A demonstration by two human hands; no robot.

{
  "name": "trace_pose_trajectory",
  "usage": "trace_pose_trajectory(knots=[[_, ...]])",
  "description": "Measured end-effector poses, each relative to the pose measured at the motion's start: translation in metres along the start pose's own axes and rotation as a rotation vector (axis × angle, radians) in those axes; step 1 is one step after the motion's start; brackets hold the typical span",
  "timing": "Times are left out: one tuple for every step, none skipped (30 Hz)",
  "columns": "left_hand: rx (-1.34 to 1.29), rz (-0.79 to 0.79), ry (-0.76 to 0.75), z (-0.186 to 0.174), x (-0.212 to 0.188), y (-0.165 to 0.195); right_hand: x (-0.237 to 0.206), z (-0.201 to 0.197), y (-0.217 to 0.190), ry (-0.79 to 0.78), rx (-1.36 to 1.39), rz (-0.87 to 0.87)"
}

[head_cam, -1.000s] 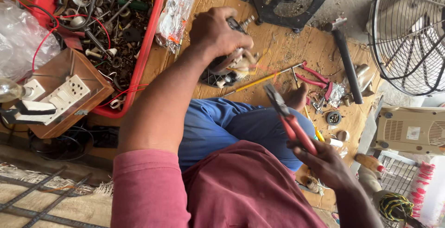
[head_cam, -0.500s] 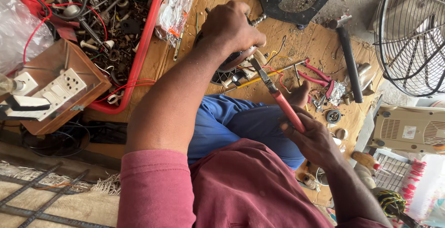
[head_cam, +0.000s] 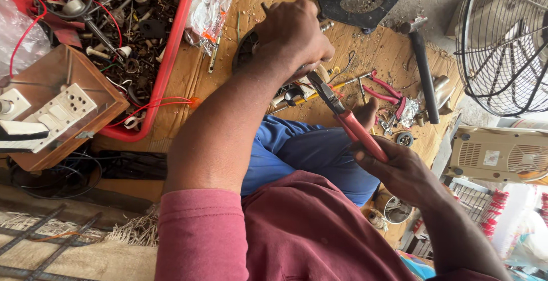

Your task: The person disassembles a small electrical motor using pliers and a screwdriver. They remove the outer casing, separate the internal components, and inspect the wiring and rotor assembly.

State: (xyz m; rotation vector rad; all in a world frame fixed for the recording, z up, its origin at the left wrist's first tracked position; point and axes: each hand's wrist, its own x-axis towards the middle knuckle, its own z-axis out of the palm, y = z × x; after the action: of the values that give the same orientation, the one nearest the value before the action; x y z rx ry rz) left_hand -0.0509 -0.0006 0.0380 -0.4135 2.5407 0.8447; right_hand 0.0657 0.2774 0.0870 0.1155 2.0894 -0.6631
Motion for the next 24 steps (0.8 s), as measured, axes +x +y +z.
trace_pose_trajectory(knots=[[0.009,0.008,0.005,0.001,0.000,0.003,-0.001,-0.003,0.000,-0.016,-0.002,0.007],[0.027,-0.014,-0.028,0.003,0.000,0.005,-0.001,-0.003,0.001,-0.031,-0.004,0.026],[0.046,-0.035,-0.060,0.004,0.000,0.008,-0.001,-0.003,0.002,-0.045,-0.007,0.043],[0.065,-0.055,-0.091,0.005,0.001,0.010,-0.001,-0.002,0.004,-0.057,-0.009,0.060],[0.085,-0.044,-0.079,0.006,0.001,0.012,-0.002,0.002,0.007,-0.078,0.052,0.072],[0.103,-0.033,-0.064,0.005,0.003,0.014,0.000,0.007,0.010,-0.098,0.111,0.081],[0.120,-0.024,-0.048,0.005,0.004,0.015,0.001,0.012,0.013,-0.119,0.168,0.089],[0.117,-0.025,-0.060,0.005,0.005,0.015,0.003,0.020,0.016,-0.078,0.170,0.084],[0.116,-0.028,-0.075,0.005,0.006,0.015,0.006,0.028,0.019,-0.039,0.173,0.079],[0.119,-0.028,-0.091,0.005,0.006,0.014,0.007,0.034,0.022,0.000,0.181,0.075],[0.121,-0.034,-0.099,0.005,0.007,0.014,0.008,0.037,0.023,-0.023,0.235,0.062],[0.121,-0.041,-0.106,0.005,0.008,0.014,0.009,0.038,0.024,-0.046,0.286,0.048],[0.120,-0.048,-0.116,0.005,0.007,0.014,0.009,0.038,0.024,-0.070,0.338,0.038],[0.124,-0.037,-0.106,0.006,0.006,0.015,0.009,0.039,0.022,-0.054,0.337,0.040],[0.126,-0.028,-0.091,0.006,0.005,0.016,0.009,0.037,0.020,-0.039,0.333,0.039],[0.129,-0.019,-0.078,0.006,0.004,0.016,0.008,0.036,0.017,-0.025,0.331,0.039],[0.131,-0.015,-0.086,0.006,0.003,0.016,0.008,0.036,0.013,-0.022,0.333,-0.079],[0.133,-0.009,-0.092,0.006,0.002,0.017,0.006,0.033,0.011,-0.017,0.333,-0.199],[0.135,-0.002,-0.095,0.005,0.001,0.017,0.006,0.031,0.008,-0.010,0.332,-0.322],[0.139,-0.002,-0.090,0.005,0.001,0.018,0.006,0.031,0.006,-0.020,0.294,-0.358],[0.142,-0.003,-0.086,0.006,0.001,0.019,0.007,0.031,0.004,-0.032,0.255,-0.392],[0.144,-0.007,-0.081,0.006,0.001,0.019,0.009,0.031,0.004,-0.047,0.213,-0.428],[0.150,0.000,-0.088,0.007,0.002,0.019,0.011,0.033,0.004,-0.050,0.085,-0.217],[0.157,0.007,-0.100,0.009,0.003,0.018,0.014,0.036,0.006,-0.056,-0.039,-0.003]])
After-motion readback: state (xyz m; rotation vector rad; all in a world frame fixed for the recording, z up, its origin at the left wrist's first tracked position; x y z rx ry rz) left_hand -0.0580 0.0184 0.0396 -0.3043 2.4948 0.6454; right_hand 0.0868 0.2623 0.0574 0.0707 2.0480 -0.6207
